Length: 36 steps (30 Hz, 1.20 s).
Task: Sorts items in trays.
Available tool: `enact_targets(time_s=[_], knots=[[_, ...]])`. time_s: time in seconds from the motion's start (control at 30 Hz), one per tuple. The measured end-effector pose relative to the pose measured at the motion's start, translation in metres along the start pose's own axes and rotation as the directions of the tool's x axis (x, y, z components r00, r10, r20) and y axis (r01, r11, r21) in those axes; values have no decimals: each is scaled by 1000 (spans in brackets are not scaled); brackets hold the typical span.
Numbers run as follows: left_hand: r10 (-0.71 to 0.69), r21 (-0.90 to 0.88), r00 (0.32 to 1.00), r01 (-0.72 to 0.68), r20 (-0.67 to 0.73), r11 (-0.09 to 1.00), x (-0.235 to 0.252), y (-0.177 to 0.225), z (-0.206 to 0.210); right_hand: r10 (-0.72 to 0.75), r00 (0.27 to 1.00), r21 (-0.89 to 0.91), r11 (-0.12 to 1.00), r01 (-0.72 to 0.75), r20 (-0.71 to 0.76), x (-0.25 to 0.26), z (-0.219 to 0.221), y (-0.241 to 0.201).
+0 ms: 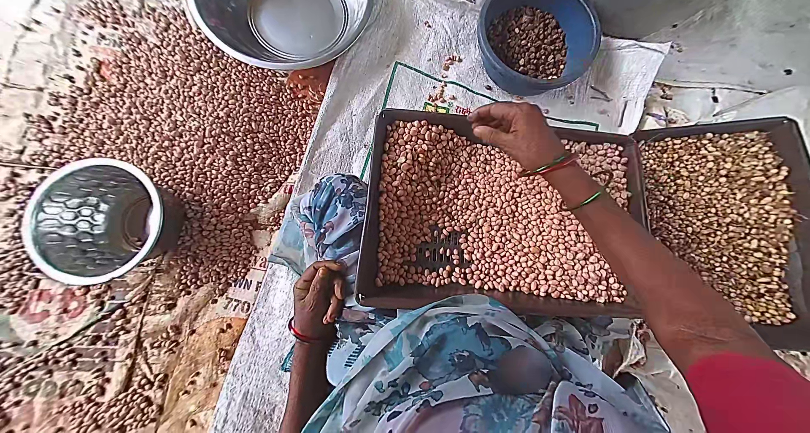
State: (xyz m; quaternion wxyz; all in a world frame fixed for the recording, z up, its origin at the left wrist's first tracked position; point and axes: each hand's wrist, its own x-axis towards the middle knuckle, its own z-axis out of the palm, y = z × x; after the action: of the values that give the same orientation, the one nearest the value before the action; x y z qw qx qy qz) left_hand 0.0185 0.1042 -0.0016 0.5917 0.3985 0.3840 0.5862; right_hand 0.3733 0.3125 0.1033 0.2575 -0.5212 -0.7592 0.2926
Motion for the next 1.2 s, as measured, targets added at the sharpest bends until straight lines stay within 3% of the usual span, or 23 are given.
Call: enact_targets(time_s=[0.13, 0.2, 0.27, 0.3, 0.37, 0.43, 0.53, 0.67, 0.77, 0.9, 1.03, 1.13, 1.2], knots=[[-3, 19, 1000, 3, -16, 1000, -2, 0, 1, -53, 969, -23, 998, 61, 239, -19, 78, -4], [-1, 17, 1000, 1, -15, 1000, -3, 1, 1, -127, 886, -47, 985, 165, 446, -40, 74, -5], [0, 10, 1000, 0, -12, 1000, -1, 2, 1, 26, 766, -233, 959, 163, 643, -54, 32, -14], [-1, 8, 1000, 1, -15, 1000, -1, 2, 1, 167, 746, -376, 919, 118, 644, -58, 6, -16], [-16, 2, 1000, 16, -19, 1000, -2, 1, 2, 402, 791, -616, 786, -40, 461, -68, -41, -13], [-28, -6, 999, 28, -19, 1000, -2, 1, 2, 422, 877, -682, 712, -165, 229, -80, -72, -6], [-24, -3, 1000, 24, -11, 1000, -1, 1, 1, 270, 946, -557, 820, -130, 178, -97, -70, -13], [-22, -6, 1000, 22, -15, 1000, -1, 2, 1, 13, 972, -247, 968, 47, 235, -113, -6, -20], [-17, 3, 1000, 17, -18, 1000, -1, 1, 2, -136, 965, -271, 942, 196, 226, -122, 42, -14], [-21, 17, 1000, 21, -17, 1000, -1, 1, 0, -146, 955, -405, 881, 244, 259, -127, 70, -17], [-24, 6, 1000, 24, -9, 1000, -1, 1, 0, -63, 951, -354, 919, 173, 301, -123, 63, -16], [-19, 3, 1000, 19, -1, 1000, -1, 1, 1, 68, 949, -51, 997, -55, 307, -101, 42, -16], [-16, -15, 1000, 16, -11, 1000, -1, 2, 1, 168, 906, 210, 941, -265, 387, -85, 34, -15]])
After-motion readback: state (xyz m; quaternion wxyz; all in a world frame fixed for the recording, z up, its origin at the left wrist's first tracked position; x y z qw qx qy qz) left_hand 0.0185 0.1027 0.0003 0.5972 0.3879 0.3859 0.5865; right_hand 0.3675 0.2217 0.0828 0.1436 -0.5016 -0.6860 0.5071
